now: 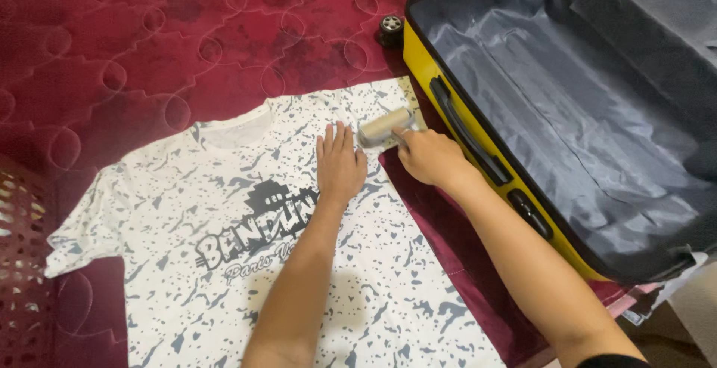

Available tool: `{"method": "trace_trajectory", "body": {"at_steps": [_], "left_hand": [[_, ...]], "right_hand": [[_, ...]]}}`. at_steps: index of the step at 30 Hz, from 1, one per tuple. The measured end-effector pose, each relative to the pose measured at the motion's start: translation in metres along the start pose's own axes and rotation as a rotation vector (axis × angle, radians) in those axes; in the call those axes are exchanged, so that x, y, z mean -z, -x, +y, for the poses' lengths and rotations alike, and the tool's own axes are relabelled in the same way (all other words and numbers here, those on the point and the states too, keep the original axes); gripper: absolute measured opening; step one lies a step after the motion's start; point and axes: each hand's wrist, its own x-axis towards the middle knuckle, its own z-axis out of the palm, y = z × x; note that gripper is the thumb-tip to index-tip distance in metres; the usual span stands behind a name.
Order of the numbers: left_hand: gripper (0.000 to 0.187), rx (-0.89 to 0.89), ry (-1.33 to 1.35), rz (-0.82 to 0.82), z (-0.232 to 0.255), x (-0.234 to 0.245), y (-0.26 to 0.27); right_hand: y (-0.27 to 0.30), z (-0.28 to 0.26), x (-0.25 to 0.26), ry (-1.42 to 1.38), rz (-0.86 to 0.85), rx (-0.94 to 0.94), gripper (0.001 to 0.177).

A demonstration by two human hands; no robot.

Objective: The person takes a white t-shirt from a laundry basket, lays it flat on a bed, and uses a lint roller to remove lint from the shirt's surface. The person rolls the lint roller over the shirt repeatedly, covering the sleeves and body.

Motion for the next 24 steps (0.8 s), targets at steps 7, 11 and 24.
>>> {"method": "trace_trajectory", "body": {"at_steps": [7, 11, 24], "left_hand": [[0.06, 0.024, -0.009, -0.021, -0.003, -0.001, -0.001], [0.058, 0.008, -0.022, 0.005, 0.001, -0.008, -0.004], [0.06, 0.017, 0.023, 0.04, -0.002, -0.002, -0.002]], "right_hand": [[-0.031, 0.001, -0.013, 0.039, -0.069, -0.034, 0.047], [-0.07, 0.002, -0.033, -0.03, -0.011, 0.019, 0.051], [-0.084, 0.007, -0.063, -0.154, 0.137, 0.13, 0.053]]}}
